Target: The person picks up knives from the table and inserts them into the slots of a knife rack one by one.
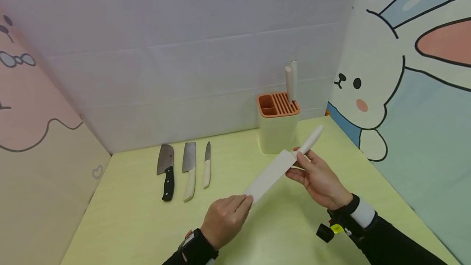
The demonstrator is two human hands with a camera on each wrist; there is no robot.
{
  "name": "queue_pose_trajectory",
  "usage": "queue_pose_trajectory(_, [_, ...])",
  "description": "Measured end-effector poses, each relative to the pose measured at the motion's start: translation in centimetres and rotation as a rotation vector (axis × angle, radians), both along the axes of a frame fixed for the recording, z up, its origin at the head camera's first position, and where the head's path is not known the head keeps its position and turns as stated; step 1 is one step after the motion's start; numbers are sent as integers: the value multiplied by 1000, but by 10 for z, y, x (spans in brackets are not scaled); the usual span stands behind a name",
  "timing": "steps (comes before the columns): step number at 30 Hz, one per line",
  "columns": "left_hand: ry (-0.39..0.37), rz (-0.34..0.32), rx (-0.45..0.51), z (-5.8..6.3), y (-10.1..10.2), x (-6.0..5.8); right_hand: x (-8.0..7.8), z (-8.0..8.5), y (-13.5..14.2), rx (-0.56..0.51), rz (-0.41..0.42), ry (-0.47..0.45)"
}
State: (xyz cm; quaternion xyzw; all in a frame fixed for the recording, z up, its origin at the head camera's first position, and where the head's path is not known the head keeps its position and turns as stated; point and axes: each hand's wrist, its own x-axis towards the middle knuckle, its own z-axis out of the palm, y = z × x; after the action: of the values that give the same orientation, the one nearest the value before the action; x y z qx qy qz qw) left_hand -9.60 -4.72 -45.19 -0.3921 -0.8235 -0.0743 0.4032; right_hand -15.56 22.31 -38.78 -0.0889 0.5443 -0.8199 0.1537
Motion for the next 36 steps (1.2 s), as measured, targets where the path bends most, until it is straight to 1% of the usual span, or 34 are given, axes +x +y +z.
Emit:
queue_pose_trajectory(4, [-38,-4,-3,3,-4,-1,-6,18,15,6,-25,68])
queue_pose_trajectory(7, [-40,-5,5,6,-8,-4,-12,33,28,35,-61,120])
queue_pose_trajectory(10, [-31,-5,8,12,-11,-12,-20,50,39,79,-108,178])
queue_pose_trajectory(13, [-17,4,-2,20,-11,-22,-28,66,48,139,-163,244])
queue_pose_trajectory(17, [-9,18,-10,35,-7,-41,-39,86,57,213,-227,332])
queue_pose_trajectory(19, [-20,35,-22,42,-4,-53,-44,95,60,240,-258,352])
queue_pose_trajectory(22, [-78,67,-49,51,2,-71,-51,106,63,291,-283,369])
queue_pose_trajectory(25, [-150,91,-71,59,8,-88,-55,117,63,375,-289,384])
queue_pose_trajectory(27, [-171,102,-85,64,13,-100,-58,126,61,426,-286,414])
queue_pose_trajectory(28, [-178,107,-92,66,16,-105,-59,130,60,472,-291,435])
queue_pose_trajectory(34, [-153,148,-146,80,35,-135,-68,153,46,694,-326,522])
queue_pose_trajectory(36, [-145,155,-155,82,42,-143,-72,157,41,702,-333,532])
